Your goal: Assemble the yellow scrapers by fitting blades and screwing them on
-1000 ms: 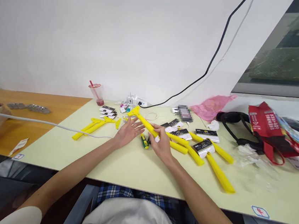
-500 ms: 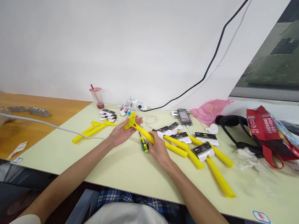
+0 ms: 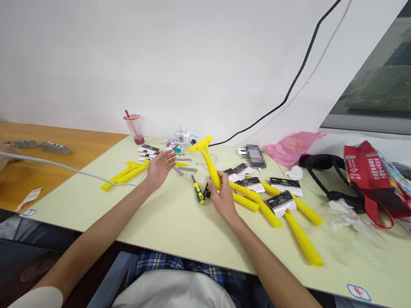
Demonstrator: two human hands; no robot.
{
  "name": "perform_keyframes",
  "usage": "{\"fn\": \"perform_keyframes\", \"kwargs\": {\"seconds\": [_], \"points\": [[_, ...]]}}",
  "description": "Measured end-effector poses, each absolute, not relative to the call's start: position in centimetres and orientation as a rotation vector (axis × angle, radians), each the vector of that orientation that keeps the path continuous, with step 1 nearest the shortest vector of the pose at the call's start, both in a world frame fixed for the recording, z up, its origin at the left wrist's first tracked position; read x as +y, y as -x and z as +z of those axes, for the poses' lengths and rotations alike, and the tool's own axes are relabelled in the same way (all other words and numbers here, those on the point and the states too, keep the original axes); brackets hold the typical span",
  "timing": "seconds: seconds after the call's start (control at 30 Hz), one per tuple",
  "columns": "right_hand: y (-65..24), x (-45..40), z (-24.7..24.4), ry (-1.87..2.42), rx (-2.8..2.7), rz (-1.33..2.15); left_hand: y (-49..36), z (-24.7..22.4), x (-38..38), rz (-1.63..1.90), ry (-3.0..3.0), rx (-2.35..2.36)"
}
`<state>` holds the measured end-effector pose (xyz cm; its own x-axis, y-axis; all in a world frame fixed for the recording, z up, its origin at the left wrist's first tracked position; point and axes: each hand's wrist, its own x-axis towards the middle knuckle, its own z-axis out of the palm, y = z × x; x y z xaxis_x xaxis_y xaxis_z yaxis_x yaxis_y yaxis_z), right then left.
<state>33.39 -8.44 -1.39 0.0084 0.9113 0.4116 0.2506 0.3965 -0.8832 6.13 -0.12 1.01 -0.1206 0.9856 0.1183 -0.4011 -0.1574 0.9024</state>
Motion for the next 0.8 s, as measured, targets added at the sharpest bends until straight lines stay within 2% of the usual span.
{"fn": "perform_keyframes", "kwargs": {"seconds": [0.13, 0.43, 0.63, 0.8], "points": [[-33.4, -8.6, -0.9, 1.083, -1.471, 0.732, -5.5, 1.1, 0.0, 1.575, -1.153, 1.039], [-33.1, -8.5, -1.0, 1.178, -1.703, 0.683, -10.3, 0.0, -2.7, 1.239, -1.255, 0.788], [-32.9, -8.9, -1.6, 1.120, -1.894, 0.848, -11.1, -1.1, -2.8, 1.268, -1.015, 0.825], [-32.4, -9.2, -1.5, 1.022, -1.800, 1.049, -10.7, -0.8, -2.7, 1.210, -0.952, 0.792]]}}
